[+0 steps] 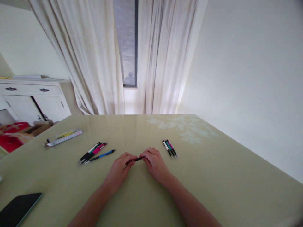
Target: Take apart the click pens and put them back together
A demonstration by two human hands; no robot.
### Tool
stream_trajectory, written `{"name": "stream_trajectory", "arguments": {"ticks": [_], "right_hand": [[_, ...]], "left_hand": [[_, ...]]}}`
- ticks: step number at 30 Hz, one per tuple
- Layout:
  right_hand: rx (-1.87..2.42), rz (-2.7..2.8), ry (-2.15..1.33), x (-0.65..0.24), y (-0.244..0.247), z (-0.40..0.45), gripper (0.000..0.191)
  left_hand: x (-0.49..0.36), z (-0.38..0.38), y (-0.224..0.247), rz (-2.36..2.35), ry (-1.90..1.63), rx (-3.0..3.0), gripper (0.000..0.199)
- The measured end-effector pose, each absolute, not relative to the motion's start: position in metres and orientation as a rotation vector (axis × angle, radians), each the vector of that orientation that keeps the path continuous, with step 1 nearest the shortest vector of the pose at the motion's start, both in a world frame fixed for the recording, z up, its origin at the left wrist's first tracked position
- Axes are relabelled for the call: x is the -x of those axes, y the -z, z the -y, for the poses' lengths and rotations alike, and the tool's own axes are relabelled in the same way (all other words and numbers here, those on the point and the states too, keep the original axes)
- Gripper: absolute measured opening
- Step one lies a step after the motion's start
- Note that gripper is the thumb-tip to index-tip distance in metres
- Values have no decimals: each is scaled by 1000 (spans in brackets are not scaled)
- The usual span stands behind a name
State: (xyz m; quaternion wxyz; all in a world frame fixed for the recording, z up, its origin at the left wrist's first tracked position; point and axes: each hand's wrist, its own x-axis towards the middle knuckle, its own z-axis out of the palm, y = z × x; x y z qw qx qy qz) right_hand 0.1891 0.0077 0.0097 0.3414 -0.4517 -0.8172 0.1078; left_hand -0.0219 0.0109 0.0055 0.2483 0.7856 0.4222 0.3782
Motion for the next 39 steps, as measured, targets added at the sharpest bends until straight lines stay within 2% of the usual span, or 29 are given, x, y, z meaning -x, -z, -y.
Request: {"name": "stream_trajectory", "arguments": {"ticks": [6, 16, 21, 27, 31, 34, 39], "right_hand": [[1193, 2141, -276, -187, -11, -6, 18], [1165, 2129, -259, -186, -8, -9, 15], [1089, 2069, -259, -187, -10, -8, 14], [946, 2022, -283, -184, -12, -5, 11], [949, 1982, -359, -183, -17, -1, 11], [1019, 1975, -400, -183, -22, 1, 15], [1474, 1987, -227, -189, -23, -1, 16]], "left_hand": [[28, -15, -9, -1258, -1013, -1897, 19], [25, -22, 1, -1122, -1170, -1690, 33], [29, -21, -6, -1160, -1193, -1421, 50], [21, -13, -8, -1114, -1258, -1222, 44], [13, -11, -9, -1042, -1235, -1161, 48], [10, -10, -12, -1029, -1235, -1184, 50], [12, -11, -18, -1090, -1323, -1241, 59]]}}
